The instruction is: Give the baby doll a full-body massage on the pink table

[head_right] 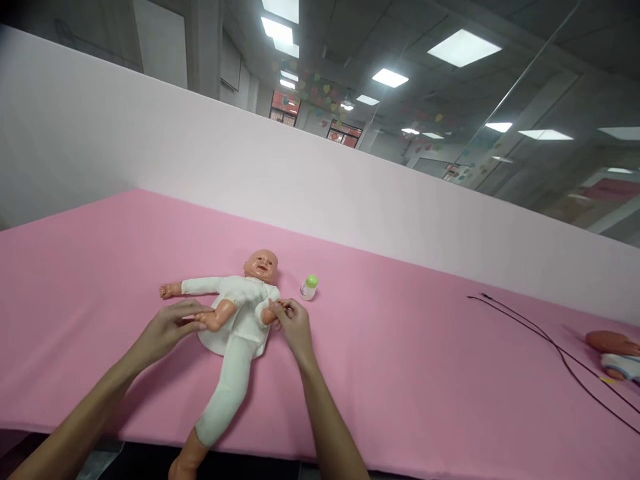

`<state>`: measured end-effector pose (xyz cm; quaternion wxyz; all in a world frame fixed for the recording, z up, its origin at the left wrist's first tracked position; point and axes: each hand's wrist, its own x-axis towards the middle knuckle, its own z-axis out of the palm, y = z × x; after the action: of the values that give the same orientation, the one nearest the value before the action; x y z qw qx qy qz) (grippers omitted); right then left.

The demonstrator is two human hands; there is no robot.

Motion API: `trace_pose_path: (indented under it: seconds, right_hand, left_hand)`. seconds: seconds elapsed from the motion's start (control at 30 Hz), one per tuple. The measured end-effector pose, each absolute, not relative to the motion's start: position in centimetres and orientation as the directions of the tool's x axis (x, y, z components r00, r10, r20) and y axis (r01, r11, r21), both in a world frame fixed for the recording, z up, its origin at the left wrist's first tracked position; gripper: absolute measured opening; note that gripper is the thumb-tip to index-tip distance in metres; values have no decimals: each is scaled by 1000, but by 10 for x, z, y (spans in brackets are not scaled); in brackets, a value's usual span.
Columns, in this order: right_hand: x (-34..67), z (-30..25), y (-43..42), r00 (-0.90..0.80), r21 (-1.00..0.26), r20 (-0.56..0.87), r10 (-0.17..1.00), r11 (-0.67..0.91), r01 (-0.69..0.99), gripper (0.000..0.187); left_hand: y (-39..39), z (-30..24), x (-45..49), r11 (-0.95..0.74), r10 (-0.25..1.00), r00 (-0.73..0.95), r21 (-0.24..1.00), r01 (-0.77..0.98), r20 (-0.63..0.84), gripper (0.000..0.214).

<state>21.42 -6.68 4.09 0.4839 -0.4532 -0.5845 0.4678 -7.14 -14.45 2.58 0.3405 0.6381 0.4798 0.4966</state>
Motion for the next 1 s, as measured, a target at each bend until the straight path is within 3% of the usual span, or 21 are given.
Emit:
trace_pose_path:
  seconds: [0.17,0.27,0.37,0.43,0.63,0.73,0.87,1.0]
  right_hand:
    - [271,39,-39,240,-990,94,966,116,-82,45]
    - [291,31,-29,351,-976,14,936,89,-200,41]
    - [288,35,-33,318,-964,13,948,97,-249,38]
    - [276,45,-40,255,-970,73,964,128,-207,37]
    - [219,58,-70,-122,-959,225,967,242,147,32]
    - [199,46,-81,-217,-919,256,942,306,248,27]
    - [212,45,-76,-159,-922,286,945,317,224,30]
    - [257,48,-47,129,-987,160,979,162,-3,40]
  left_hand:
    - [-228,11,-85,-381,924,165,870,313,345,23]
    - [-274,-4,-91,-350,917,308,883,313,254,17]
    - [-296,-6,-93,-293,923,337,905,309,183,16]
    - [-296,3,-91,-298,937,272,908,295,219,17]
    - [-220,32,-62,-235,940,-168,921,311,296,20]
    - [-169,29,-43,-219,938,-217,947,233,270,27]
    - [-162,24,-37,-241,944,-180,950,198,277,29]
    - [-224,10,-55,-270,952,-71,926,266,298,22]
